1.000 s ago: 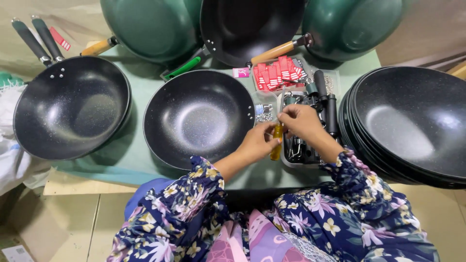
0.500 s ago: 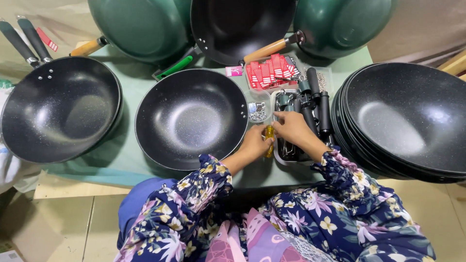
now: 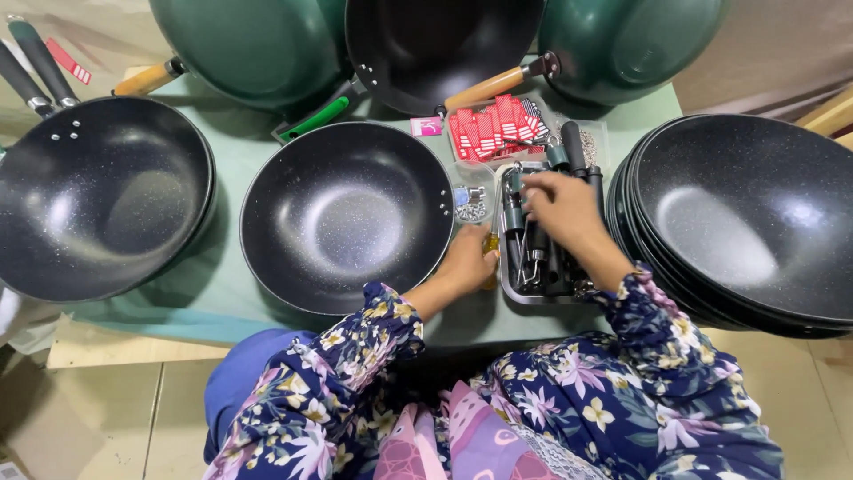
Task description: Assembling a handle onto a wok using a screwdriver and screws
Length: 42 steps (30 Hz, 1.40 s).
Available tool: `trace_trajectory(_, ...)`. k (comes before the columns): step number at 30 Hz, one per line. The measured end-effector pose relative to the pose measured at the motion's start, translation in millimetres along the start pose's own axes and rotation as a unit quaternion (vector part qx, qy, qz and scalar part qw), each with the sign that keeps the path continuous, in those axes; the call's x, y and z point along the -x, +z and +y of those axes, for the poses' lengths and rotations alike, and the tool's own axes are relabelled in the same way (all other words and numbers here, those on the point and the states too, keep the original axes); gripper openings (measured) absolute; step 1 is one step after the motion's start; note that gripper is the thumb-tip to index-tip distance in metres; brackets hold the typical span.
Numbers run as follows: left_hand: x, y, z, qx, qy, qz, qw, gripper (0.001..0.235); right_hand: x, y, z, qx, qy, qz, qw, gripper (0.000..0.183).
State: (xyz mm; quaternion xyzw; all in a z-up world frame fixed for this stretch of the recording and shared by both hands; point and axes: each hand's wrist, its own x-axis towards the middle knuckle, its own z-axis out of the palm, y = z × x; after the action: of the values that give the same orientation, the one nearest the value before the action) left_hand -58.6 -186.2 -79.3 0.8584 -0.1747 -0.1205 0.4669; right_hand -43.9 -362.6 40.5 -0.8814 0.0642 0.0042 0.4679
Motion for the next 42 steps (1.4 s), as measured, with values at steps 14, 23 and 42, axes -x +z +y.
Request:
trace_trajectory(14, -16, 24, 37, 0.141, -0.018, 0.053, 0.988, 0.049, -15, -15, 36, 0.245, -0.019, 0.074, 0.967, 0.028)
trace_trajectory(23, -16, 45, 35, 0.146, -0.019, 0.031, 0.989, 0.05, -28, 3, 80, 0.37, 0.032, 0.006, 0.928, 0.043)
trace_trajectory(42, 56, -106, 45, 0.09, 0.055, -0.014, 0.994, 0.077, 46, 28, -91, 0.027, -0.373, 0.063, 0.925, 0.046)
